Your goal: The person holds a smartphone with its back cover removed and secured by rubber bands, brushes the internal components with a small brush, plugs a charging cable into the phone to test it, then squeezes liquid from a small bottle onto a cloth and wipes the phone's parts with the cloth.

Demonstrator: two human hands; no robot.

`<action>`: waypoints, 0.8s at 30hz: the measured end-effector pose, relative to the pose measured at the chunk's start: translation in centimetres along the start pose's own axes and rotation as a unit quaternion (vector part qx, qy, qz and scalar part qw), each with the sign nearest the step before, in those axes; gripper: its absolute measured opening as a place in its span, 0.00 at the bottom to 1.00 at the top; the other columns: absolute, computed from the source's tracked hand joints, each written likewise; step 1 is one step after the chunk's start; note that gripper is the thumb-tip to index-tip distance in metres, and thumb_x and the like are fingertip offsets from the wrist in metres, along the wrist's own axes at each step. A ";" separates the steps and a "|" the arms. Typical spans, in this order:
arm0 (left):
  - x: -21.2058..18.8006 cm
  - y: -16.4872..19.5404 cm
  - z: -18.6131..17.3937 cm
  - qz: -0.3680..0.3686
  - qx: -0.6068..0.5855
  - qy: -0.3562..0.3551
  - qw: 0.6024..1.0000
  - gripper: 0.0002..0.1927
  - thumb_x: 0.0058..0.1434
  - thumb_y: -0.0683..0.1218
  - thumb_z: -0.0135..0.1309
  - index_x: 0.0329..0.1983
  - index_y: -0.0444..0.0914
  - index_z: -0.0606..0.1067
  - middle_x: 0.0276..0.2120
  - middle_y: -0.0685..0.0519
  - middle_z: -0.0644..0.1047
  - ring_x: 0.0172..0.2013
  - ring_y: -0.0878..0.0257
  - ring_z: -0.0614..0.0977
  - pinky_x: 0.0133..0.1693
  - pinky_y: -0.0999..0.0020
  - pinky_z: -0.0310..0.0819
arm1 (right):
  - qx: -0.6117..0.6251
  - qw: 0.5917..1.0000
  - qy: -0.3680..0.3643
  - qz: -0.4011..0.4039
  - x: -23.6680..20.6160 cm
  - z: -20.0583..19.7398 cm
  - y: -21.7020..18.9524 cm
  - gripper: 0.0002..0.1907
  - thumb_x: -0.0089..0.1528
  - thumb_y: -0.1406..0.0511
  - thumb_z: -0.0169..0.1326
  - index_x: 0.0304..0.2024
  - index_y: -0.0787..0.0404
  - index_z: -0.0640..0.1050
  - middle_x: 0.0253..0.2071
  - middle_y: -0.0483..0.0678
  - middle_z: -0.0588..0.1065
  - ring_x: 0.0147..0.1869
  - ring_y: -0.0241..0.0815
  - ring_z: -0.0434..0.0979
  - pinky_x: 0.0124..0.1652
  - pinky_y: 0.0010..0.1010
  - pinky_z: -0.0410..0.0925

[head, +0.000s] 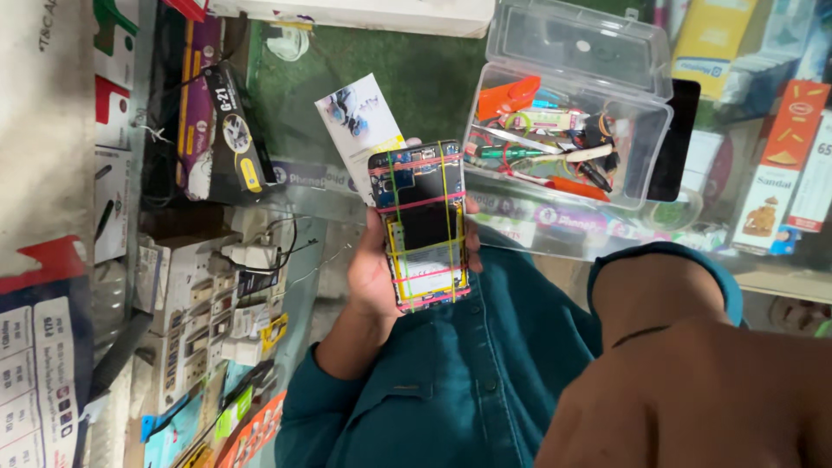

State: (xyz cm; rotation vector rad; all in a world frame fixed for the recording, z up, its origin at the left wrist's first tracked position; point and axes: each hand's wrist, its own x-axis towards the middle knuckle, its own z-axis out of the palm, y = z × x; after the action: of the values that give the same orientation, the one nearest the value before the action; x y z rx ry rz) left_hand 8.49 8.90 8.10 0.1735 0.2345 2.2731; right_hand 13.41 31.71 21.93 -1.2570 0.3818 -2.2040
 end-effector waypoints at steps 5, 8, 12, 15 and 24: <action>0.2 -0.1 0.0 -0.002 0.000 -0.001 1.000 0.39 0.75 0.68 0.37 0.80 0.39 0.56 0.65 0.34 0.66 0.56 0.46 0.75 0.55 0.46 0.75 | 0.015 1.000 0.017 0.005 -0.2 0.2 -0.1 0.18 0.74 0.60 0.42 0.31 0.63 0.72 0.36 0.57 0.69 0.41 0.66 0.72 0.42 0.61 0.67; 0.1 -0.1 -0.1 -0.003 -0.007 0.000 1.000 0.39 0.75 0.68 0.38 0.80 0.39 0.56 0.65 0.35 0.67 0.56 0.46 0.75 0.55 0.46 0.75 | 0.036 0.999 0.025 0.019 -0.2 0.2 0.1 0.19 0.74 0.59 0.40 0.36 0.65 0.73 0.39 0.57 0.70 0.45 0.66 0.72 0.48 0.64 0.68; 0.0 -0.1 -0.4 0.000 -0.010 -0.005 1.000 0.38 0.76 0.67 0.38 0.80 0.42 0.56 0.64 0.35 0.67 0.56 0.46 0.76 0.55 0.46 0.75 | 0.050 0.998 0.026 -0.001 -0.6 -0.2 0.6 0.19 0.74 0.59 0.37 0.41 0.66 0.74 0.42 0.58 0.72 0.48 0.69 0.73 0.54 0.73 0.69; 0.0 -0.2 -0.6 -0.006 -0.018 0.003 1.000 0.39 0.75 0.67 0.39 0.80 0.40 0.56 0.65 0.34 0.67 0.56 0.46 0.75 0.55 0.46 0.74 | 0.034 0.998 0.035 -0.030 -1.2 -0.2 0.8 0.17 0.74 0.61 0.39 0.41 0.66 0.74 0.42 0.58 0.73 0.47 0.70 0.75 0.53 0.74 0.71; 0.3 0.1 -0.8 -0.015 -0.017 -0.003 1.000 0.41 0.74 0.68 0.40 0.80 0.37 0.56 0.65 0.35 0.67 0.57 0.46 0.75 0.56 0.46 0.74 | 0.093 0.996 -0.003 -0.003 -2.8 -0.9 1.4 0.19 0.72 0.59 0.41 0.40 0.68 0.75 0.42 0.61 0.72 0.45 0.68 0.73 0.42 0.59 0.66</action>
State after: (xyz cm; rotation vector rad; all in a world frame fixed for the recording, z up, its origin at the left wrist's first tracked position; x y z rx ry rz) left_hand 8.07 8.95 7.34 0.1565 0.1939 2.2447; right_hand 14.21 32.26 18.89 -1.1655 0.1657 -2.1834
